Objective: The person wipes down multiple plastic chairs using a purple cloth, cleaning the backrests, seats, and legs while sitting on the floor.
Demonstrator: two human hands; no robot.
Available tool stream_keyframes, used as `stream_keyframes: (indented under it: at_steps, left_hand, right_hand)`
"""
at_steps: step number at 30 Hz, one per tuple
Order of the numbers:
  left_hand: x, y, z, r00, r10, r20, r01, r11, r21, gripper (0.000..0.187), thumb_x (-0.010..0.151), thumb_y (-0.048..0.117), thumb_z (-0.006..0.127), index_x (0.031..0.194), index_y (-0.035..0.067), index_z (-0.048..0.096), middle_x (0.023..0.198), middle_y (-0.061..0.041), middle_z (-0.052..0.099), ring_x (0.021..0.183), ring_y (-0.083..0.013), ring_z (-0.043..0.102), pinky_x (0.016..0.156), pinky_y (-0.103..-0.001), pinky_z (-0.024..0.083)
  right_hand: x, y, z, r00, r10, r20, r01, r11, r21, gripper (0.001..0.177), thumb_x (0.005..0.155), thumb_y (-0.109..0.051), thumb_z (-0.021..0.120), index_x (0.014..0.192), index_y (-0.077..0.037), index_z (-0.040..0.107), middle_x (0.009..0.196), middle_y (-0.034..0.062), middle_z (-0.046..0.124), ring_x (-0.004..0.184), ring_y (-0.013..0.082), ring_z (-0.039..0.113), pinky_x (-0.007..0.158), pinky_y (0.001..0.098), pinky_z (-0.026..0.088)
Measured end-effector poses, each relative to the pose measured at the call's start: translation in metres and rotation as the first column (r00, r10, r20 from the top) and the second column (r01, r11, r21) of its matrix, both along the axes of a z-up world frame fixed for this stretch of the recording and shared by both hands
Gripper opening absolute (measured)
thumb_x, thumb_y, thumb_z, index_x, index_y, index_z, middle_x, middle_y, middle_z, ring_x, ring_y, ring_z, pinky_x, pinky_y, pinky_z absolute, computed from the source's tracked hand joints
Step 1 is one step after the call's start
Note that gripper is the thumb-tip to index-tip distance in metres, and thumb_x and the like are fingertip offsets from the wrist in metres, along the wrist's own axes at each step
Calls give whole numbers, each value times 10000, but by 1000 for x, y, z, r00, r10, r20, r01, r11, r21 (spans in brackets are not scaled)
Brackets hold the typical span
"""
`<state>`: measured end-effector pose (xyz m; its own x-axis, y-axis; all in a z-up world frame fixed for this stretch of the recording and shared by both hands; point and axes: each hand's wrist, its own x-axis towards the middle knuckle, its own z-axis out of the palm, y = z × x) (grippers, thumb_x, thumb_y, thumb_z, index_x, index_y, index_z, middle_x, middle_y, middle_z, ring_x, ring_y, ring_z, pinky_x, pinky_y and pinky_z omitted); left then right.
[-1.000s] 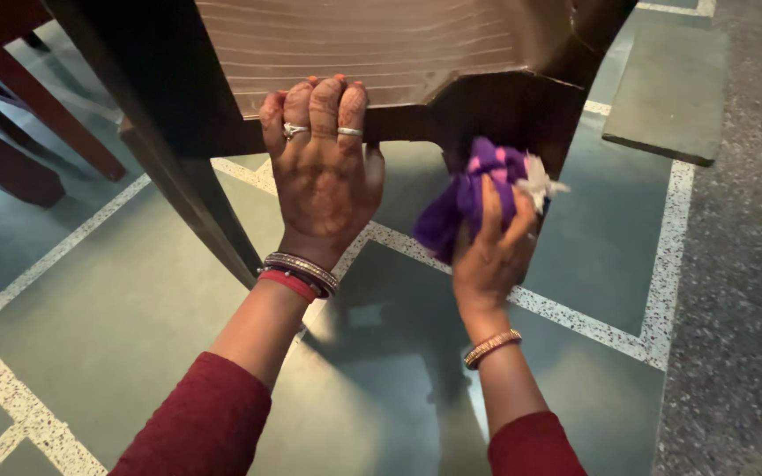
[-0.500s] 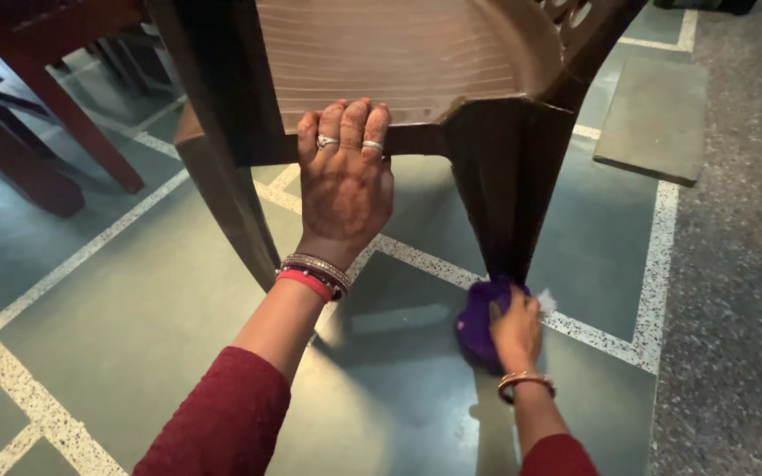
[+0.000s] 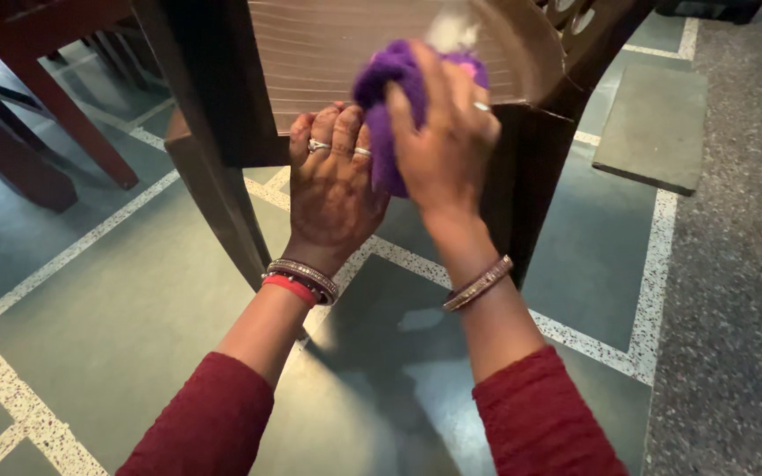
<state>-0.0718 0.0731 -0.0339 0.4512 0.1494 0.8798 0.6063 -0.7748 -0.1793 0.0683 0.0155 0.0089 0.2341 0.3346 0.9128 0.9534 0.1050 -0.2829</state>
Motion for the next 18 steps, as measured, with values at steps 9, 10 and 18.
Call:
stream_keyframes:
  at_steps: [9, 10, 18]
  left_hand:
    - [-3, -8, 7, 998, -54, 37, 57, 996, -72, 557, 922, 211, 697, 1444, 76, 557, 1408, -122, 583, 1365, -319, 526, 1224, -516, 284]
    - [-3, -9, 7, 998, -47, 32, 50, 995, -81, 556, 921, 208, 697, 1443, 79, 555, 1408, -119, 584, 1365, -317, 528, 1226, -514, 285]
    - [-7, -11, 6, 998, -49, 27, 51, 994, -92, 550, 921, 198, 681, 1440, 68, 549, 1412, -130, 584, 1373, -324, 510, 1228, -526, 273]
  right_hand:
    - [60, -33, -125, 999, -21, -35, 17, 996, -93, 620, 1015, -170, 721, 1528, -170, 372, 1483, 253, 452, 1361, 497, 510, 1123, 552, 459]
    - [63, -42, -146, 995, -29, -93, 13, 984, -177, 684, 951, -135, 741, 1516, -157, 357, 1469, 290, 436, 1331, 523, 496, 1090, 556, 452]
    - [72, -94, -271, 948, -171, -267, 19, 871, -491, 765, 840, -169, 774, 1476, -131, 349, 1414, 272, 466, 1268, 505, 506, 1040, 561, 447]
